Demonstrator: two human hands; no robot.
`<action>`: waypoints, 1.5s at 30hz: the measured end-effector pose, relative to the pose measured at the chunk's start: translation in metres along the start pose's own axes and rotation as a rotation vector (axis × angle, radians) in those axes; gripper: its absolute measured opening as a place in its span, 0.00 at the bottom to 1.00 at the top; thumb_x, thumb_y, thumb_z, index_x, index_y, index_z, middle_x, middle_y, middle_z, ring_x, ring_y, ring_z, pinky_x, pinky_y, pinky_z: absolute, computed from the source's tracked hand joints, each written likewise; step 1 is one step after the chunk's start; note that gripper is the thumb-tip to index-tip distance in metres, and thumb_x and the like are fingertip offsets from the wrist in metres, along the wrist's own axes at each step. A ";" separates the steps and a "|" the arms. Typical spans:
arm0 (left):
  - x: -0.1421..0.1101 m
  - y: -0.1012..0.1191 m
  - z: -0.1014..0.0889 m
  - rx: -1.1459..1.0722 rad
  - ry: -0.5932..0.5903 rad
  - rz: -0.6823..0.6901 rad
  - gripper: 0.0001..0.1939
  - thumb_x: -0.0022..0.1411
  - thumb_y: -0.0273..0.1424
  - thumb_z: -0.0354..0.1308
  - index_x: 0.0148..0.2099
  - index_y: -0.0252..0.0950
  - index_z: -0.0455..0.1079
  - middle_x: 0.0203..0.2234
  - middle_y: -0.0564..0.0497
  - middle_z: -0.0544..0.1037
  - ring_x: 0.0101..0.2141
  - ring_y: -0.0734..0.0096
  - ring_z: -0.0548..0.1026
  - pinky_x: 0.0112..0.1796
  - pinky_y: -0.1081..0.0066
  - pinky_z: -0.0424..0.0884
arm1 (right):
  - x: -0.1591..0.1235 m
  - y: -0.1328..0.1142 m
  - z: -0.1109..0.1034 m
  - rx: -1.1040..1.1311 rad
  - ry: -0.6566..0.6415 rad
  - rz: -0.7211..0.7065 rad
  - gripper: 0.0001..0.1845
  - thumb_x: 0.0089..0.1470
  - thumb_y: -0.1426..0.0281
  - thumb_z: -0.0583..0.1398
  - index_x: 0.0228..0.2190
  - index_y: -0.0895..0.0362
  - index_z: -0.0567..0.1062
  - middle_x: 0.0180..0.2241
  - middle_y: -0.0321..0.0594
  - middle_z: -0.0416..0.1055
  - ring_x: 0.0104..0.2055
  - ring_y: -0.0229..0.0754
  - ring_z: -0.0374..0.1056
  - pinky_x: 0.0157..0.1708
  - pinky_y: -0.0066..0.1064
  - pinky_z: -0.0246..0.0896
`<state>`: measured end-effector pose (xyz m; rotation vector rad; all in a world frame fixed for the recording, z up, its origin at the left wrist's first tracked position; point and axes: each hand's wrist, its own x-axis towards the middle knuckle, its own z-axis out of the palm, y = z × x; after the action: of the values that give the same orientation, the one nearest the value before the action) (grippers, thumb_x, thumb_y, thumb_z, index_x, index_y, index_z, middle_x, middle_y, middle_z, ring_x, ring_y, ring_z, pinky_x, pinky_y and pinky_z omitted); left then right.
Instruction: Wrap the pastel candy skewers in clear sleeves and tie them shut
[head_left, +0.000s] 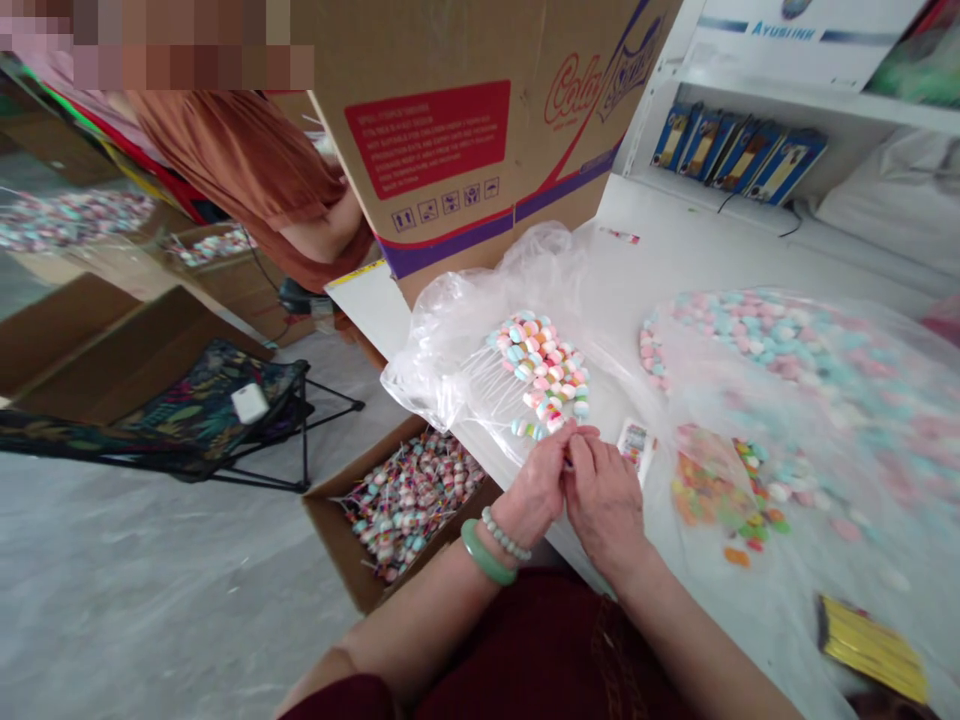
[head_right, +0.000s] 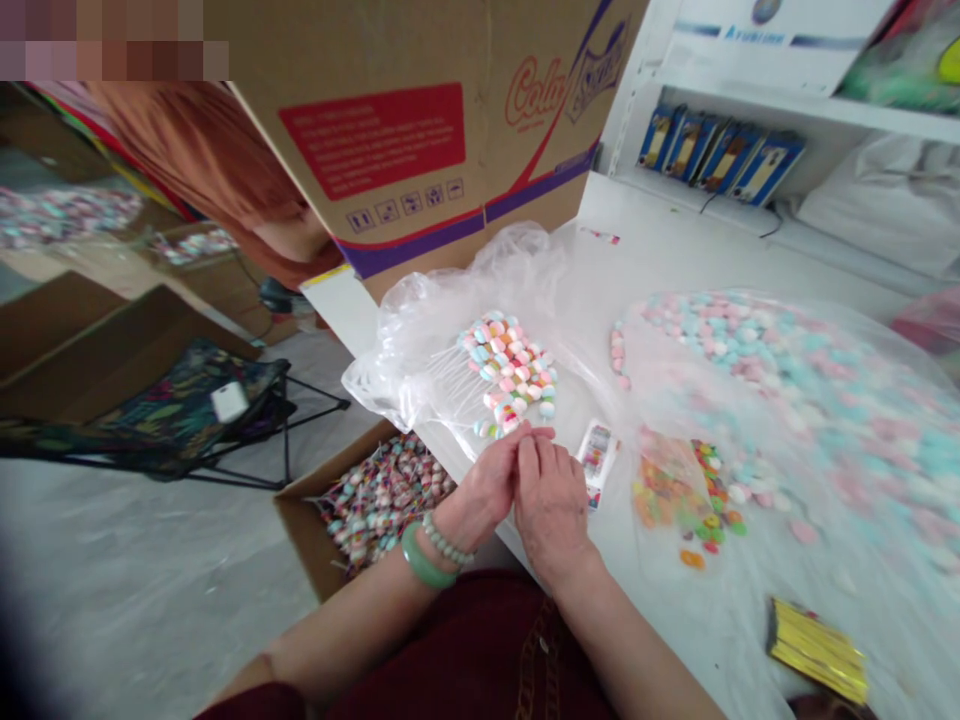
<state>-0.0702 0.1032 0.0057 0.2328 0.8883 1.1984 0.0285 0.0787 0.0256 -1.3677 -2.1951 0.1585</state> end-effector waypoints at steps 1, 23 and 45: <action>-0.002 -0.003 0.001 -0.027 -0.026 -0.049 0.17 0.58 0.43 0.57 0.34 0.31 0.74 0.23 0.49 0.74 0.28 0.69 0.72 0.34 0.69 0.68 | 0.000 0.001 0.001 0.049 -0.005 0.074 0.12 0.57 0.71 0.54 0.41 0.58 0.74 0.36 0.50 0.74 0.38 0.48 0.68 0.38 0.39 0.62; -0.024 0.016 -0.008 0.710 -0.023 0.178 0.17 0.56 0.42 0.57 0.24 0.35 0.67 0.13 0.57 0.63 0.15 0.78 0.60 0.20 0.73 0.55 | 0.045 0.016 -0.005 1.380 0.077 0.847 0.13 0.38 0.69 0.66 0.29 0.56 0.71 0.26 0.33 0.73 0.26 0.37 0.67 0.29 0.29 0.64; -0.022 0.025 -0.045 0.362 0.250 0.045 0.07 0.48 0.31 0.59 0.24 0.33 0.66 0.11 0.60 0.58 0.12 0.86 0.49 0.15 0.77 0.40 | -0.019 0.043 0.010 0.446 -0.164 0.009 0.11 0.60 0.72 0.54 0.34 0.54 0.78 0.37 0.41 0.74 0.40 0.42 0.70 0.39 0.34 0.66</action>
<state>-0.1209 0.0807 0.0016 0.4018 1.3264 1.1169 0.0641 0.0852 -0.0065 -1.1432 -2.1112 0.7391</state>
